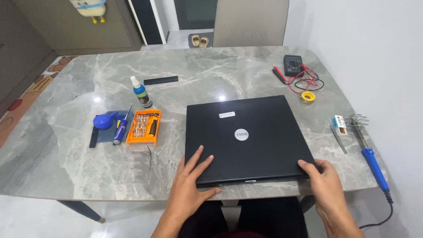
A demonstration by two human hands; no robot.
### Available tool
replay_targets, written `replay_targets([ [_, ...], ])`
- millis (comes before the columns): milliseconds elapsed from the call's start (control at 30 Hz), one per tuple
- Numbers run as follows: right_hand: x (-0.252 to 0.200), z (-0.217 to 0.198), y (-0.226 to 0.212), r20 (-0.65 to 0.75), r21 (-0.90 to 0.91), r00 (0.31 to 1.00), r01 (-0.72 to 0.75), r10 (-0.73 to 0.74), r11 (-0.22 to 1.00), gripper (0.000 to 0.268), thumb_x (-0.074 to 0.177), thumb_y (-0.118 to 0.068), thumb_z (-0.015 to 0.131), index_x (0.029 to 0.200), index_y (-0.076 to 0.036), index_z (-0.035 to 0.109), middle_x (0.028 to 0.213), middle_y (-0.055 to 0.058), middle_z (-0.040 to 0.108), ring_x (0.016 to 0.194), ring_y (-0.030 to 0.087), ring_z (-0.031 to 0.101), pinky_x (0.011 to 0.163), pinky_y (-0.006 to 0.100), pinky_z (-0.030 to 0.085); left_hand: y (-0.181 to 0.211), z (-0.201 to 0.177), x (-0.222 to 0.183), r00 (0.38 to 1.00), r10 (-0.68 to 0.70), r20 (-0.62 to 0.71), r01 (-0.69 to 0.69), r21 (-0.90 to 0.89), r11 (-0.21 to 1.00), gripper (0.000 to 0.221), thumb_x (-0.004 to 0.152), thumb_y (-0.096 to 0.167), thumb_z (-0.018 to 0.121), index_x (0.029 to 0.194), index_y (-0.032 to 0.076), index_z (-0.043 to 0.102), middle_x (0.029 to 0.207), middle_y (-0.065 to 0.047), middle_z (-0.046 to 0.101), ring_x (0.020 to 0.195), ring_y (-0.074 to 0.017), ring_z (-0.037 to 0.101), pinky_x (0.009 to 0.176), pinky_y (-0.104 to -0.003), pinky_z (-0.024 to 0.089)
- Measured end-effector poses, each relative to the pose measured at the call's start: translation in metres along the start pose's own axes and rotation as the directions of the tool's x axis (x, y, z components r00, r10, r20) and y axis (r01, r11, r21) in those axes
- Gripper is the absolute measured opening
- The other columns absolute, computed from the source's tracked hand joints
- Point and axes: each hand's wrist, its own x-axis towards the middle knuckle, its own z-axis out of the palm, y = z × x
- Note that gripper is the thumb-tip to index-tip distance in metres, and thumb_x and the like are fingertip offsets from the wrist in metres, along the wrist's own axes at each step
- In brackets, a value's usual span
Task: Disassembling a laptop by removing the battery and unscrewing the bottom casing
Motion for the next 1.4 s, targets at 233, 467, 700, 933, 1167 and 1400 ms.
replay_targets([
  [233, -0.028, 0.002, -0.028, -0.044, 0.629, 0.998, -0.001, 0.036, 0.778, 0.021, 0.084, -0.004, 0.06, 0.103, -0.004, 0.049, 0.104, 0.014, 0.065, 0.094, 0.023, 0.066, 0.08, 0.034, 0.056, 0.035, 0.014, -0.018, 0.979, 0.007, -0.205, -0.034, -0.128, 0.991, 0.071, 0.059, 0.022, 0.092, 0.124, 0.017, 0.064, 0.144, -0.002, 0.048, 0.129, -0.0257, 0.05, 0.113, -0.049, 0.021],
  [467, -0.051, -0.01, -0.085, -0.379, 0.614, 0.9, 0.42, -0.217, 0.669, 0.037, 0.083, -0.002, 0.065, 0.105, -0.02, 0.041, 0.102, 0.002, 0.059, 0.088, 0.01, 0.064, 0.082, 0.025, 0.06, 0.071, 0.053, -0.024, 0.944, -0.143, -0.297, -0.017, -0.476, 0.879, 0.073, 0.054, 0.021, 0.093, 0.122, 0.014, 0.066, 0.142, -0.008, 0.052, 0.127, -0.0218, 0.055, 0.105, -0.036, 0.039],
  [700, -0.065, -0.019, -0.154, -0.416, 0.493, 0.827, 0.554, -0.378, 0.671, 0.047, 0.077, 0.003, 0.066, 0.111, -0.017, 0.042, 0.098, 0.007, 0.061, 0.08, 0.012, 0.065, 0.073, 0.022, 0.06, 0.104, 0.069, -0.005, 0.955, -0.266, -0.131, 0.111, -0.673, 0.731, 0.081, 0.055, 0.015, 0.092, 0.129, 0.019, 0.059, 0.148, -0.002, 0.045, 0.134, -0.0165, 0.047, 0.11, -0.035, 0.036],
  [933, -0.045, -0.013, -0.166, -0.357, 0.364, 0.739, 0.673, -0.571, 0.644, 0.046, 0.078, 0.003, 0.065, 0.11, -0.016, 0.039, 0.101, 0.006, 0.051, 0.083, 0.01, 0.056, 0.072, 0.019, 0.048, 0.109, 0.079, 0.016, 0.967, -0.079, -0.241, -0.012, -0.353, 0.936, 0.078, 0.073, 0.041, 0.078, 0.14, 0.019, 0.047, 0.147, -0.011, 0.042, 0.139, -0.0421, 0.023, 0.111, -0.05, 0.016],
  [1167, -0.044, -0.001, -0.163, -0.223, -0.1, 0.486, 0.851, -0.845, 0.515, 0.051, 0.091, 0.003, 0.071, 0.131, 0.007, 0.04, 0.118, 0.022, 0.048, 0.105, 0.027, 0.054, 0.094, 0.033, 0.041, 0.116, 0.077, 0.032, 0.991, -0.002, -0.132, -0.04, -0.319, 0.947, 0.08, 0.073, 0.047, 0.065, 0.14, 0.009, 0.043, 0.145, -0.016, 0.041, 0.131, -0.0357, 0.04, 0.103, -0.046, 0.028],
  [1400, -0.063, 0.008, -0.165, -0.027, -0.08, 0.386, 0.919, -0.922, 0.387, 0.051, 0.09, 0.01, 0.066, 0.132, 0.013, 0.036, 0.124, 0.028, 0.043, 0.111, 0.033, 0.049, 0.1, 0.037, 0.037, 0.124, 0.075, 0.033, 0.998, 0.056, 0.019, -0.045, -0.363, 0.931, 0.085, 0.079, 0.045, 0.052, 0.143, -0.006, 0.027, 0.149, -0.027, 0.028, 0.131, -0.0417, 0.034, 0.106, -0.043, 0.027],
])
